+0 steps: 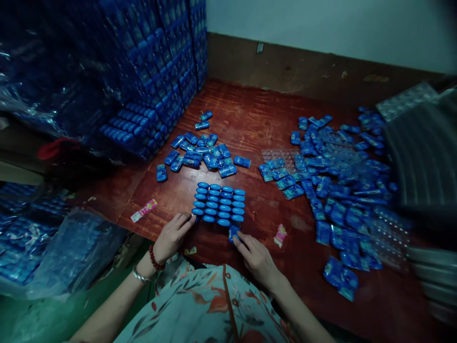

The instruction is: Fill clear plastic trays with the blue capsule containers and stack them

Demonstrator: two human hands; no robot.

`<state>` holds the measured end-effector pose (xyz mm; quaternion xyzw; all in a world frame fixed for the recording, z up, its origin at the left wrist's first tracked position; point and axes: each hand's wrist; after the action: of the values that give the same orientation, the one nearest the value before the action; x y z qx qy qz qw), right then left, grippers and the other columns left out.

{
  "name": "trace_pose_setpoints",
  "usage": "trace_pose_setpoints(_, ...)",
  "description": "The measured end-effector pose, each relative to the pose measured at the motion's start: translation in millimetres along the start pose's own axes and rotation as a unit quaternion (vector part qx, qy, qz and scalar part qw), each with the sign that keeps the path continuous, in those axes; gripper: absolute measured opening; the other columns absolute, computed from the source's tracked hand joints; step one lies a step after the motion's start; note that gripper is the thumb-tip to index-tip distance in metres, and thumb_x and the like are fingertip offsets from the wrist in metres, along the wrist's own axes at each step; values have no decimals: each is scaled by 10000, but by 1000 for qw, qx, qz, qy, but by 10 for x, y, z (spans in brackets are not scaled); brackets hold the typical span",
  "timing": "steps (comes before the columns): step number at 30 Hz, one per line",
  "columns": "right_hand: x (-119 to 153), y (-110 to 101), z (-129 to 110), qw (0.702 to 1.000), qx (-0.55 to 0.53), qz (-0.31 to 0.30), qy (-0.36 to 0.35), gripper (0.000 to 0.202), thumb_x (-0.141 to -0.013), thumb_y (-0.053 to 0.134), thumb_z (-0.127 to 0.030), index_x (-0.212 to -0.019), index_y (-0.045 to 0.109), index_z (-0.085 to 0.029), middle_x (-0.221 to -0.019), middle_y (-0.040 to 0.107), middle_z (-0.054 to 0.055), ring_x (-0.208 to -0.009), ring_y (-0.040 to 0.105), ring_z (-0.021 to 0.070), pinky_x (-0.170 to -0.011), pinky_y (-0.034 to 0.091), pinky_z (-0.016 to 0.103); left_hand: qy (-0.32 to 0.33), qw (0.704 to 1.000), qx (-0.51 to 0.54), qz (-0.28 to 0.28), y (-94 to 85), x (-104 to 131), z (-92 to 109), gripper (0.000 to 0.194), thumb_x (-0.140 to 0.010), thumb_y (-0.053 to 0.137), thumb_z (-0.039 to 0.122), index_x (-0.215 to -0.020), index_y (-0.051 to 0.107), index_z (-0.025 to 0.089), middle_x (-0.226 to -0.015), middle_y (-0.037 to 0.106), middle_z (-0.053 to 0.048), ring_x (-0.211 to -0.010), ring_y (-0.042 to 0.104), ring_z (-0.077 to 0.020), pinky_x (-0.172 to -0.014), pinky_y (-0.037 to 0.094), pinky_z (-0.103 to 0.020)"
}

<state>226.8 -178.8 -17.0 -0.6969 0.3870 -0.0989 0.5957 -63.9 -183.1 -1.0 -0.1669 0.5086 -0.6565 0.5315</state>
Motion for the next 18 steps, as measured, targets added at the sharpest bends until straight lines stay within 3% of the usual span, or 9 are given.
trace_pose_setpoints(6, -245, -152, 63, 993, -79, -64, 52, 347, -912, 320, -102, -1110, 592, -188, -872, 641, 71, -756, 617, 159, -668, 539, 269, 25, 999, -10, -42, -39, -129, -45, 345, -955, 290, 162, -1260, 450, 191, -1007, 568, -94, -900, 509, -190, -744, 511, -331)
trace_pose_setpoints(12, -164, 43, 76, 993, 86, 77, 38, 425, -895, 337, -119, -1238, 555, -247, -850, 670, 81, -703, 641, 197, -630, 527, 319, 49, 991, -61, -104, -23, -202, -64, 311, -937, 318, 152, -1200, 484, 145, -955, 583, -109, -852, 509, -195, -706, 507, -323)
trace_pose_setpoints(18, -159, 114, 125, 992, 32, 118, 17, 524, -911, 409, -145, -1419, 343, -255, -647, 614, 8, -554, 588, 150, -548, 476, 260, 54, 993, 5, -102, -148, -325, -217, 307, -935, 306, 150, -1130, 539, 196, -953, 592, -76, -842, 534, -168, -725, 491, -281)
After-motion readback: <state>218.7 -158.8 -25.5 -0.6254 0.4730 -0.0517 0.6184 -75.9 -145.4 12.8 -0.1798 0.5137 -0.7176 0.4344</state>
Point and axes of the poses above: each hand's wrist, its own x-axis away from the middle knuckle, its own y-axis out of the palm, z = x × y
